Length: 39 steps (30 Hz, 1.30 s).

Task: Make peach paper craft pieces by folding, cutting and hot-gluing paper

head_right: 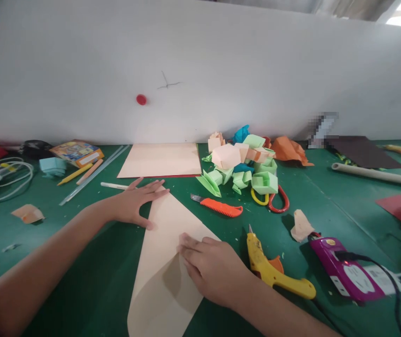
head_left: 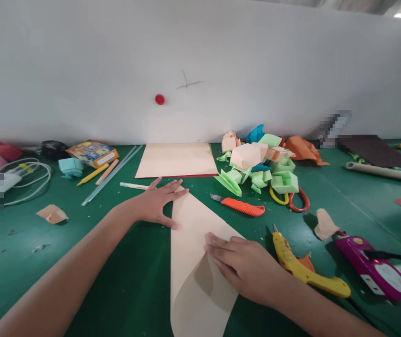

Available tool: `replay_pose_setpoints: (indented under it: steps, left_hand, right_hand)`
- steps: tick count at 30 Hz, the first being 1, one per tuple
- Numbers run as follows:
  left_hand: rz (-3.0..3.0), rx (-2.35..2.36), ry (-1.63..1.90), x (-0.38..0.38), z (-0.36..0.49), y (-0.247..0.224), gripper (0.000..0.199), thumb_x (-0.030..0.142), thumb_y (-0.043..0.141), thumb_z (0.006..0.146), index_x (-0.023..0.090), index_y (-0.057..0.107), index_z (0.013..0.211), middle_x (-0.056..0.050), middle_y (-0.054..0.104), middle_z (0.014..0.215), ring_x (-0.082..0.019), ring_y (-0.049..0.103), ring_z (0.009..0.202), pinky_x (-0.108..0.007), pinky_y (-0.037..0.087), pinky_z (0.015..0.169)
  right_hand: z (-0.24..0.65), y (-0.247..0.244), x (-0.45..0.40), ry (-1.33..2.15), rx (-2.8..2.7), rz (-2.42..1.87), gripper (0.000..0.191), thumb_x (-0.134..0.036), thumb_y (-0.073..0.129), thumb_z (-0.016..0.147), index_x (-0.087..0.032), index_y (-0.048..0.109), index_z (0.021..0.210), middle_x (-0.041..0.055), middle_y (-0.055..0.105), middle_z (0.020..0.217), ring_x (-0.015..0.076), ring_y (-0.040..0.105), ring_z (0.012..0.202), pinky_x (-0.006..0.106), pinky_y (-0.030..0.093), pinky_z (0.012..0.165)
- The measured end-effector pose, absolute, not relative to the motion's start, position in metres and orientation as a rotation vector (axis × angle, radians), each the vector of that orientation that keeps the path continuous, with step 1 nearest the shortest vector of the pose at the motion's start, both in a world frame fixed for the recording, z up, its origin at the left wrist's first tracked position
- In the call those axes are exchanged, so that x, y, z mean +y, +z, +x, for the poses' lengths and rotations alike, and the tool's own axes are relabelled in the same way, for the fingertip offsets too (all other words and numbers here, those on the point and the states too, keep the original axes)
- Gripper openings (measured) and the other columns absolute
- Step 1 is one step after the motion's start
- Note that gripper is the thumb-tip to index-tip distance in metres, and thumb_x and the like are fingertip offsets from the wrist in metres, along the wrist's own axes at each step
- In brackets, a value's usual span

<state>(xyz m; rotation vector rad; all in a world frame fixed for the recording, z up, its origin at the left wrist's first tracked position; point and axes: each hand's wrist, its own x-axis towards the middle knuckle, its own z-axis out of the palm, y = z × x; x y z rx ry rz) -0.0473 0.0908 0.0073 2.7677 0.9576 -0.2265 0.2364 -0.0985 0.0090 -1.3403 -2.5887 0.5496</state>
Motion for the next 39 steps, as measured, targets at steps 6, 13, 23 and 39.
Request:
replay_pose_setpoints:
  steps: [6, 13, 23, 39]
  left_hand:
    - [2.764, 0.939, -0.224, 0.092, -0.049, 0.008, 0.110, 0.089, 0.058, 0.075, 0.040, 0.015, 0.164, -0.005, 0.001, 0.173, -0.036, 0.012, 0.160, -0.057, -0.006, 0.127]
    - [2.752, 0.929, -0.260, 0.093, -0.048, 0.008, 0.109, 0.088, 0.058, 0.077, 0.042, 0.011, 0.163, -0.005, -0.002, 0.172, -0.036, 0.008, 0.160, -0.062, -0.011, 0.125]
    - [2.767, 0.899, -0.280, 0.092, -0.046, 0.011, 0.091, 0.086, 0.057, 0.080, 0.049, 0.029, 0.158, -0.004, -0.001, 0.172, -0.036, 0.008, 0.160, -0.062, -0.013, 0.124]
    - [2.962, 0.586, -0.112, 0.040, -0.008, 0.005, 0.061, 0.051, 0.024, 0.110, 0.024, 0.026, 0.164, -0.006, 0.021, 0.172, -0.025, 0.021, 0.159, -0.042, 0.014, 0.130]
  right_hand:
    - [0.237, 0.010, -0.100, 0.594, -2.552, -1.305, 0.045, -0.026, 0.036, 0.107, -0.025, 0.063, 0.144, 0.0021, 0.050, 0.155, 0.0213, 0.056, 0.139, 0.040, 0.050, 0.113]
    - [0.239, 0.011, -0.099, 0.623, -2.555, -1.332, 0.046, -0.028, 0.034, 0.108, -0.025, 0.061, 0.145, -0.0004, 0.049, 0.156, 0.0203, 0.056, 0.140, 0.039, 0.049, 0.113]
    - [0.239, 0.012, -0.097, 0.630, -2.569, -1.317, 0.047, -0.029, 0.032, 0.108, -0.022, 0.062, 0.143, 0.0009, 0.049, 0.156, 0.0202, 0.057, 0.139, 0.040, 0.050, 0.113]
    - [0.239, 0.012, -0.095, 0.625, -2.593, -1.368, 0.044, -0.030, 0.035, 0.108, -0.024, 0.064, 0.141, -0.0008, 0.048, 0.157, 0.0213, 0.063, 0.131, 0.041, 0.053, 0.108]
